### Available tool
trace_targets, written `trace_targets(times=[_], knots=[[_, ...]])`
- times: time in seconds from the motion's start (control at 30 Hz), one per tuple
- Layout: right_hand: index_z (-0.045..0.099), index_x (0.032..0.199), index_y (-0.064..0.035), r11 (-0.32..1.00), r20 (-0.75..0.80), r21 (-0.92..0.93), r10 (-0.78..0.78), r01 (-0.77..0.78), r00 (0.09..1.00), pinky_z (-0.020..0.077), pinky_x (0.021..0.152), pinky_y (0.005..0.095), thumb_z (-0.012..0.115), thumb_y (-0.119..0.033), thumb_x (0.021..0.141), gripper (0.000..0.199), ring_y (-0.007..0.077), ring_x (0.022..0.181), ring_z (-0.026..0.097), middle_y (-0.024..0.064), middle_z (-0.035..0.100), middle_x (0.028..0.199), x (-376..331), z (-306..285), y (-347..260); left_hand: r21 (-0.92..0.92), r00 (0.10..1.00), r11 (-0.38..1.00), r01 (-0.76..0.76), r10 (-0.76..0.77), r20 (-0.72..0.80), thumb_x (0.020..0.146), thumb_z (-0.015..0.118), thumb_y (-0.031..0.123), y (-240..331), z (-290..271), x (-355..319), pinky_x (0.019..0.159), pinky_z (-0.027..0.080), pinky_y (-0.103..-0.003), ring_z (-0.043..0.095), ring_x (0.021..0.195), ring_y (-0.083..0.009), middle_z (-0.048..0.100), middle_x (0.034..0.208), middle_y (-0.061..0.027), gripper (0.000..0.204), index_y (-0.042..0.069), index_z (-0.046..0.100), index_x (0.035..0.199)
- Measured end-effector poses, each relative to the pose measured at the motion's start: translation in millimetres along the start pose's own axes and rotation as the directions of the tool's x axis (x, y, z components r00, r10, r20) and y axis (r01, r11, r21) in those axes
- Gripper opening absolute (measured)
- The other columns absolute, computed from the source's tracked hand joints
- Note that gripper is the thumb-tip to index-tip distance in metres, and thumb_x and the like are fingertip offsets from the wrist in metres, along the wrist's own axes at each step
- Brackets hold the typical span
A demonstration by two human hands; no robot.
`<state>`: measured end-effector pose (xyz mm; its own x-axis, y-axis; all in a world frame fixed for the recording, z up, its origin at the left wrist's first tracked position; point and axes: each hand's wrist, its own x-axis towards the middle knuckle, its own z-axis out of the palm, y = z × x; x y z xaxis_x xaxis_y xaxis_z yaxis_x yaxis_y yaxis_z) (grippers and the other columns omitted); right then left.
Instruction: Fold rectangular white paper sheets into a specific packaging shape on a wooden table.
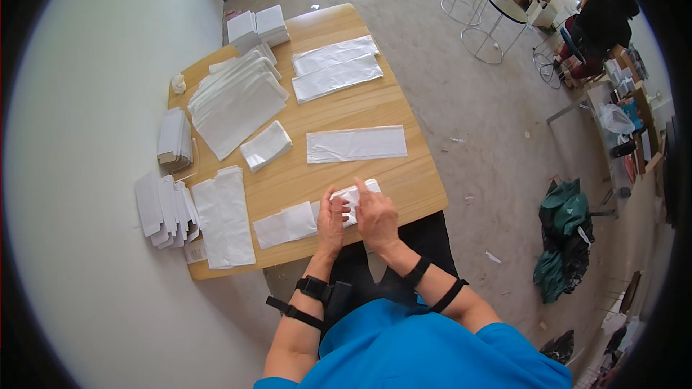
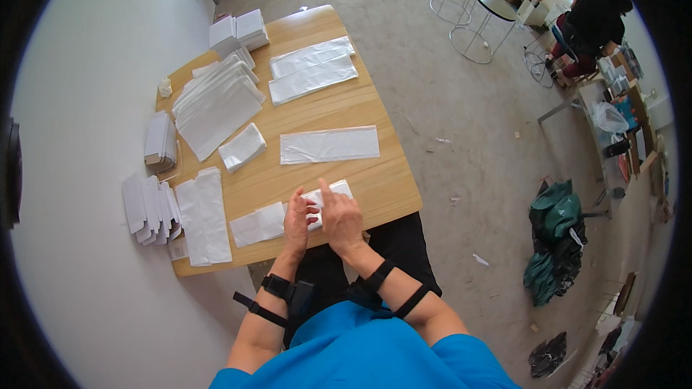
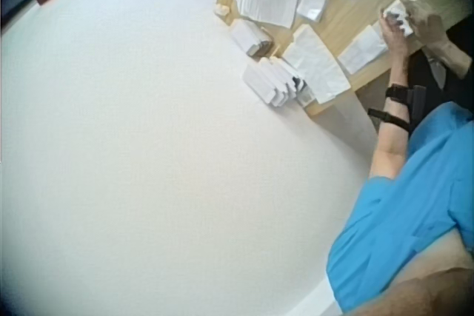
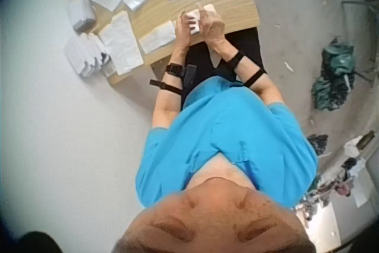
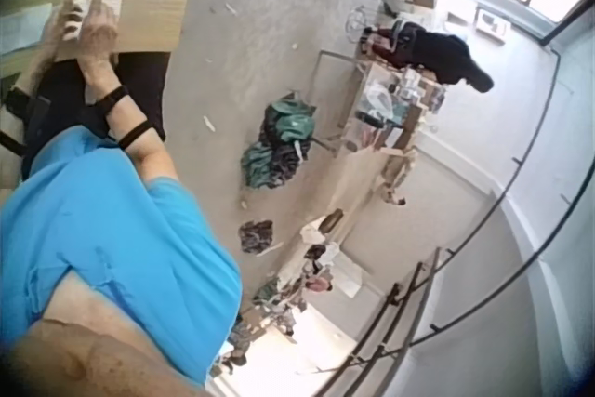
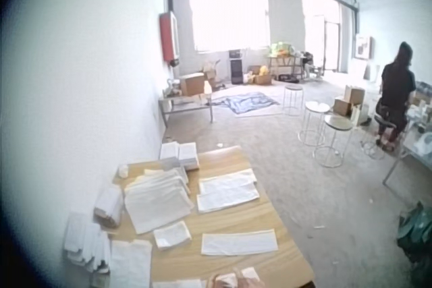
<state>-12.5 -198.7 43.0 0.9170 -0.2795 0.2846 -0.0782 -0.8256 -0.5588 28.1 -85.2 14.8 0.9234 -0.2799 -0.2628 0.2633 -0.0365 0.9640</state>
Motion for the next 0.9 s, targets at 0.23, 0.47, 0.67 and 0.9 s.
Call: trace_targets(times=[0.23, 0.47, 0.67, 0.9], knots=[[0.053, 0.122, -0.0010, 0.957, 0.109, 0.271, 0.080, -0.107, 0.991, 0.0479, 0.068, 0.0391, 0.067, -0.013, 0.078, 0.048, 0.0283, 0.075, 0.063, 0.0111, 0.065, 0.086, -13, -2, -8, 0.124, 0.962, 0.988, 0.087, -0.051, -0.268, 0.083, 0.070, 0.016, -30, -22, 4, 0.063, 0.047, -0.024, 0.056, 0.072, -0.0108, 0.059, 0.079, -0.0036, 0.055, 0.000, 0.046, 0.130], [0.064, 0.081, -0.0025, 0.844, 0.039, 0.249, 0.480, -0.474, 0.876, 0.0500, 0.062, 0.0370, 0.067, -0.018, 0.080, 0.016, 0.0265, 0.065, 0.064, 0.0116, 0.065, 0.072, -2, 6, 65, 0.475, 0.956, 0.876, 0.083, 0.064, -0.285, 0.077, 0.072, 0.013, -23, -20, 14, 0.063, 0.051, -0.027, 0.062, 0.069, -0.0134, 0.068, 0.080, -0.0080, 0.060, -0.002, 0.046, 0.129], [0.064, 0.078, -0.0023, 0.840, 0.099, 0.211, 0.491, -0.500, 0.866, 0.0505, 0.061, 0.0349, 0.071, -0.021, 0.077, 0.020, 0.0231, 0.062, 0.064, 0.0101, 0.065, 0.068, 7, 18, 70, 0.540, 0.955, 0.838, 0.081, 0.091, -0.283, 0.076, 0.071, 0.014, -18, -19, 14, 0.066, 0.051, -0.033, 0.063, 0.069, -0.0205, 0.065, 0.078, -0.0086, 0.060, 0.001, 0.047, 0.129], [0.065, 0.077, -0.0030, 0.830, 0.132, 0.144, 0.523, -0.539, 0.842, 0.0505, 0.062, 0.0353, 0.071, -0.021, 0.076, 0.018, 0.0243, 0.064, 0.065, 0.0101, 0.066, 0.068, 11, 20, 67, 0.657, 0.948, 0.753, 0.029, 0.188, -0.258, 0.076, 0.070, 0.008, -9, -18, 10, 0.072, 0.049, -0.037, 0.061, 0.078, -0.0254, 0.058, 0.093, -0.0104, 0.060, 0.004, 0.046, 0.131]])
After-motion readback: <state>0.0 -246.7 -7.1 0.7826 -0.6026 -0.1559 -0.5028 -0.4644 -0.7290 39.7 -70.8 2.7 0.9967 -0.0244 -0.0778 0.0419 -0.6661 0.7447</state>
